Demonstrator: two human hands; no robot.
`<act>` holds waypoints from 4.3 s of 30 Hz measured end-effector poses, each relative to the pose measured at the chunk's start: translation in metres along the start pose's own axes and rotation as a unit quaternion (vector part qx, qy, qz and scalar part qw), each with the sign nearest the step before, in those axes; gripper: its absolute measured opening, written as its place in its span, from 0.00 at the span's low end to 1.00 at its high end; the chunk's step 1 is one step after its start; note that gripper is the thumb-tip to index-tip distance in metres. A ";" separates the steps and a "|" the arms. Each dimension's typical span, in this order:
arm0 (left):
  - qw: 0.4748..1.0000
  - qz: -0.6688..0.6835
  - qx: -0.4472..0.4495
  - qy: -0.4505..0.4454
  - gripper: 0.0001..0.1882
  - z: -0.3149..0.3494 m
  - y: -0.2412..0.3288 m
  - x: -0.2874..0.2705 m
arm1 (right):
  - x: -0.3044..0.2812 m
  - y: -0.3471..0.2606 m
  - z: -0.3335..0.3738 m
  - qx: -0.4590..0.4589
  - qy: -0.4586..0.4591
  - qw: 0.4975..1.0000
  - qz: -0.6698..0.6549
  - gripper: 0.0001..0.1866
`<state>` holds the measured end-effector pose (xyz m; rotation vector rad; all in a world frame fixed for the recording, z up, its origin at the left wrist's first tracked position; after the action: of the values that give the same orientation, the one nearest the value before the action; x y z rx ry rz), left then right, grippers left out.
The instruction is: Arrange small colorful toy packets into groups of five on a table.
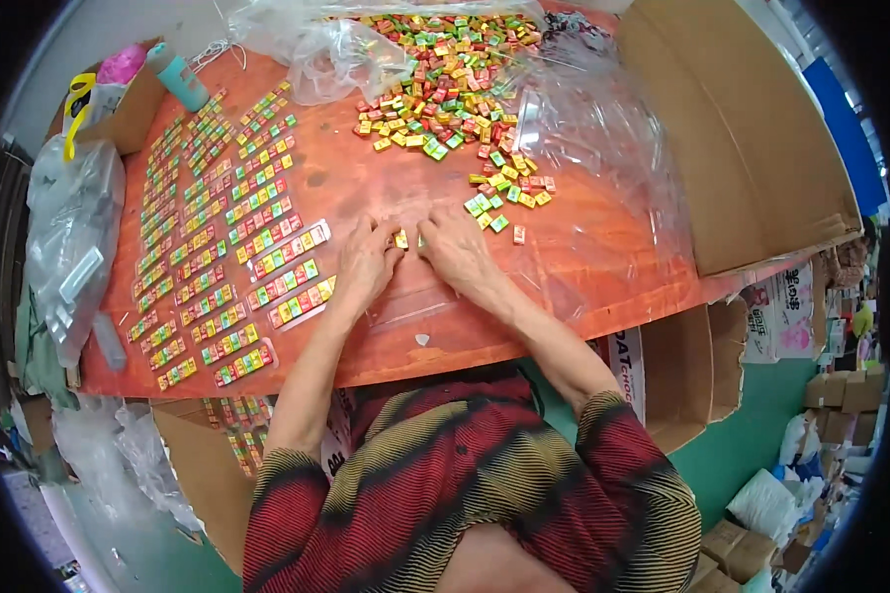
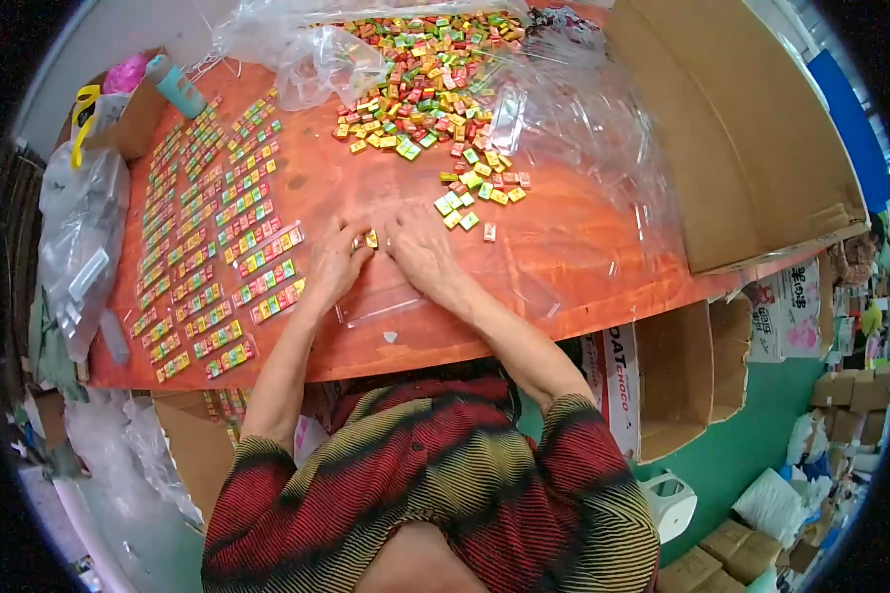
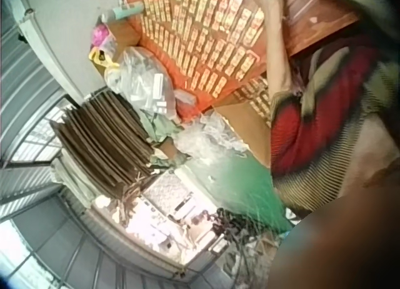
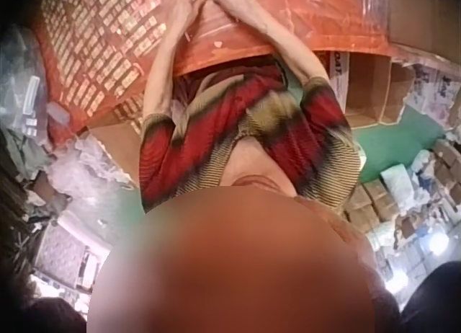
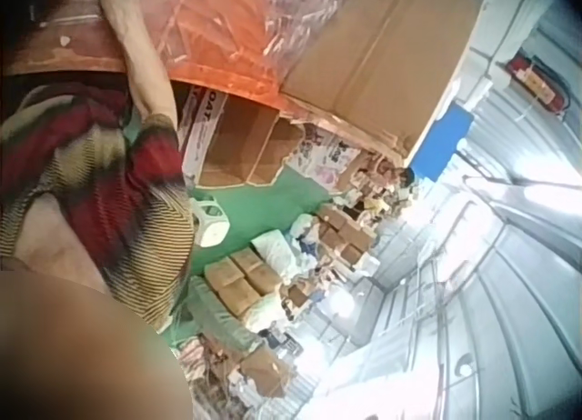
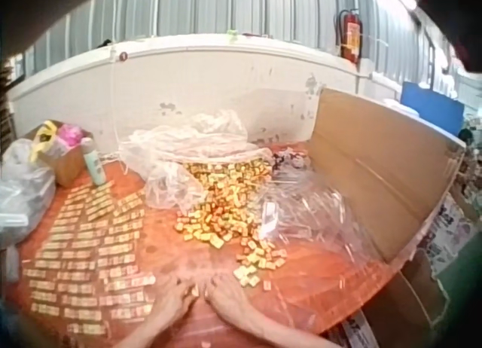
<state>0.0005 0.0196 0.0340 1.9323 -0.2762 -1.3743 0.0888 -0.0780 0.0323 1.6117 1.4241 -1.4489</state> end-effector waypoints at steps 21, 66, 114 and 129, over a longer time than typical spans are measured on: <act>0.998 -0.048 0.008 -0.028 0.19 -0.003 0.017 0.011 | -0.030 0.057 0.034 0.079 -0.022 0.994 -0.077 0.16; 0.952 -0.294 0.077 0.035 0.33 0.117 0.034 0.016 | -0.007 -0.043 0.104 -0.004 -0.074 0.995 -0.064 0.37; 0.987 -0.115 0.101 0.043 0.13 -0.044 0.040 0.066 | -0.006 0.060 0.003 0.064 0.102 0.992 -0.025 0.13; 0.993 0.001 0.085 0.078 0.13 -0.011 0.034 0.031 | -0.037 0.058 0.004 0.111 0.119 0.985 -0.065 0.10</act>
<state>0.0309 -0.0167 0.0354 2.1672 -0.3280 -1.2227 0.1460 -0.1110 0.0517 1.9138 1.5706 -1.5782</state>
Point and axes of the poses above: each hand's wrist, its own z-axis away from the middle knuckle, its own x-axis out of the palm, y = z × x, the point moved 5 cm from there along -z, towards the middle knuckle, and after that the axes turned 4 degrees about z, right-handed, at the moved point
